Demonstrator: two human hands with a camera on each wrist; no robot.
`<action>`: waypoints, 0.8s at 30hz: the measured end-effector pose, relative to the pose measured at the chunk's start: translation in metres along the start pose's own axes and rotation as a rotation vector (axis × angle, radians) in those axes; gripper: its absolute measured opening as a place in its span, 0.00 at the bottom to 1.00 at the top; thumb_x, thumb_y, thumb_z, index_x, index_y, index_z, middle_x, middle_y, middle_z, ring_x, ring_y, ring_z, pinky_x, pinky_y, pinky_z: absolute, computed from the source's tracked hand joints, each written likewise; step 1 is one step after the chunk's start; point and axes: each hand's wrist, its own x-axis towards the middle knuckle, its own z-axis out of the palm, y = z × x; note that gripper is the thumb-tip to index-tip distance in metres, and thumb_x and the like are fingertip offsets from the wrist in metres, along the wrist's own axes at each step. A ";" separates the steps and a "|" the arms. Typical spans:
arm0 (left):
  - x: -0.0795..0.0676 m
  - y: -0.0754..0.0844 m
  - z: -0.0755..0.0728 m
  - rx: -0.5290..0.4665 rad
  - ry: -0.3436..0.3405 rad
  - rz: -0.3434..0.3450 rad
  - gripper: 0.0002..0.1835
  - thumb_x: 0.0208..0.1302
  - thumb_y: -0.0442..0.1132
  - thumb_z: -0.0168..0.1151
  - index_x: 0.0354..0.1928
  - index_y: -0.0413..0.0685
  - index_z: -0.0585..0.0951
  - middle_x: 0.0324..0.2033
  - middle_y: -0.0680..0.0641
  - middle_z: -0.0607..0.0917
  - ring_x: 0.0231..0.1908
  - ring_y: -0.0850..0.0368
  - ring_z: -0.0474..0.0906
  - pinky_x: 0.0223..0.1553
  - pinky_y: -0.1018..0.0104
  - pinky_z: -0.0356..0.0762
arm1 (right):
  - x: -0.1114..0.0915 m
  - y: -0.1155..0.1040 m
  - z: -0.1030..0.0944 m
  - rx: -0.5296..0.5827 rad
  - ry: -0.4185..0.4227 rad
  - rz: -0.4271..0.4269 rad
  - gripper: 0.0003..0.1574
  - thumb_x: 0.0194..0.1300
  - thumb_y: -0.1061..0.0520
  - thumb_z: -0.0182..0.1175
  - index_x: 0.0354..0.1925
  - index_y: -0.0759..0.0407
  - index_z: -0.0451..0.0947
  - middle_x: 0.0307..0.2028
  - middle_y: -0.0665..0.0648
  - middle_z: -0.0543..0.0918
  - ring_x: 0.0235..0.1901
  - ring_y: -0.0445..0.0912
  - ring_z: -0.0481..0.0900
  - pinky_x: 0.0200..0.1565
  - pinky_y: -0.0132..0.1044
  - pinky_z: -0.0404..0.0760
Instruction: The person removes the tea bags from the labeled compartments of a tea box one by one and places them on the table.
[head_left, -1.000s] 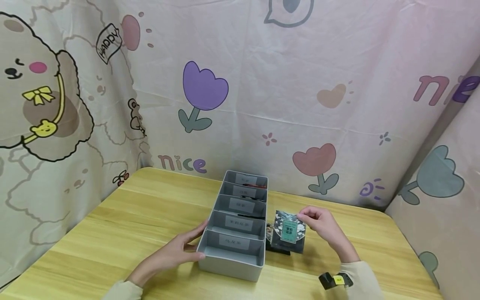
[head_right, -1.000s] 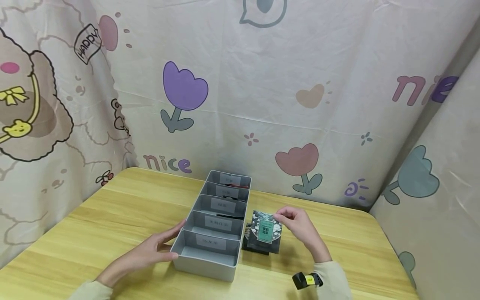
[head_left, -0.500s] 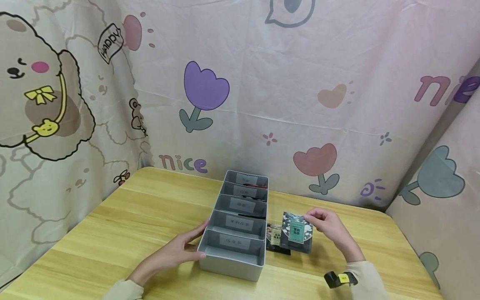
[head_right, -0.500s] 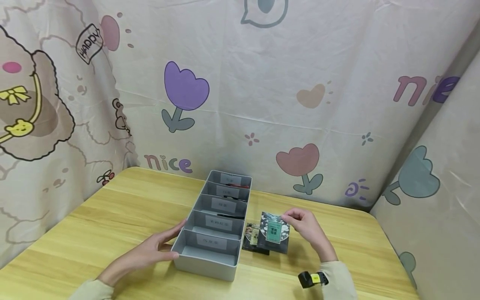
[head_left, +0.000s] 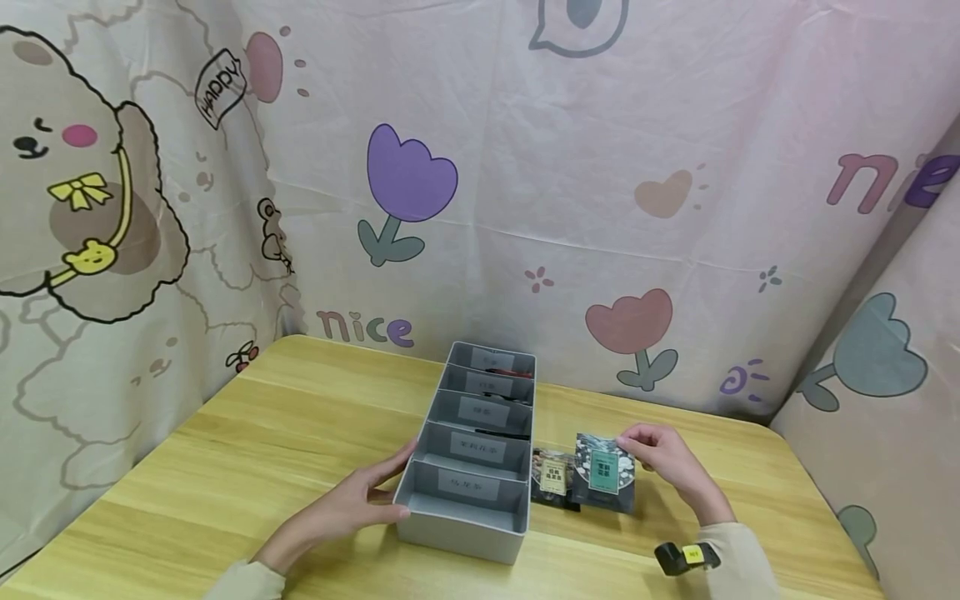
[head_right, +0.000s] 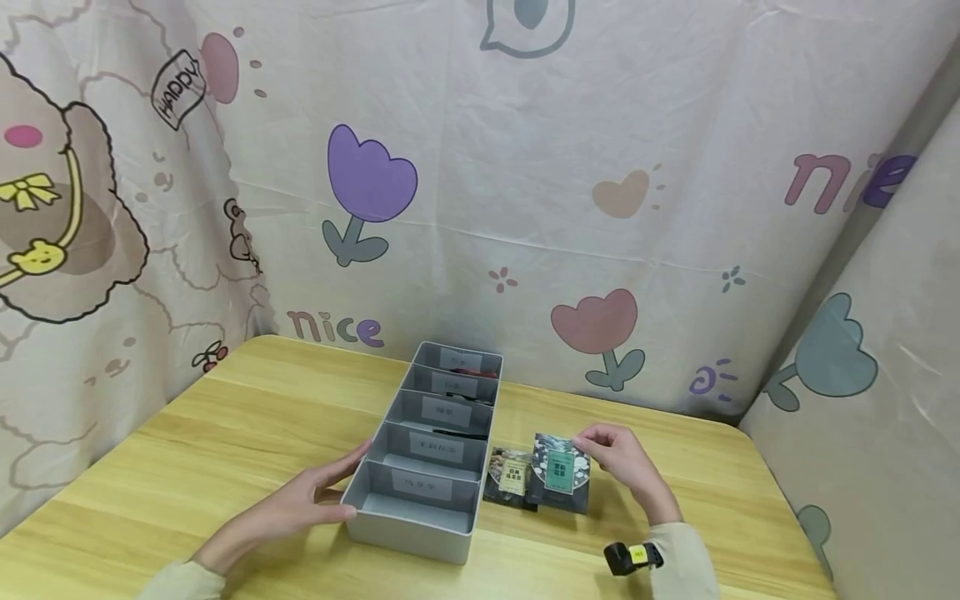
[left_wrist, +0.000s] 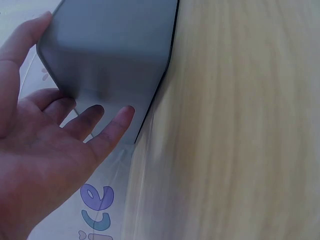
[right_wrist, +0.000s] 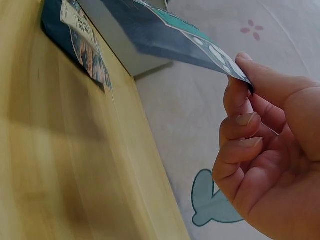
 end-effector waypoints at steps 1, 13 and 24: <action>0.000 0.000 0.000 -0.001 0.000 -0.001 0.43 0.65 0.34 0.62 0.75 0.43 0.48 0.72 0.32 0.47 0.68 0.32 0.48 0.60 0.64 0.68 | 0.000 0.001 -0.001 -0.003 -0.002 0.004 0.12 0.67 0.58 0.60 0.37 0.69 0.81 0.23 0.51 0.71 0.21 0.41 0.65 0.24 0.31 0.68; -0.001 0.002 0.001 0.014 0.001 -0.025 0.44 0.65 0.36 0.63 0.75 0.42 0.47 0.72 0.31 0.47 0.67 0.31 0.50 0.61 0.58 0.68 | 0.002 0.022 -0.005 0.013 -0.023 0.136 0.11 0.67 0.58 0.60 0.37 0.68 0.80 0.23 0.51 0.71 0.23 0.42 0.66 0.26 0.31 0.69; -0.001 0.001 0.001 0.014 0.003 -0.020 0.44 0.65 0.36 0.63 0.76 0.44 0.47 0.72 0.31 0.47 0.67 0.31 0.51 0.60 0.61 0.68 | 0.001 0.032 -0.003 -0.033 -0.036 0.141 0.12 0.66 0.58 0.61 0.39 0.69 0.80 0.25 0.51 0.76 0.25 0.43 0.68 0.24 0.30 0.69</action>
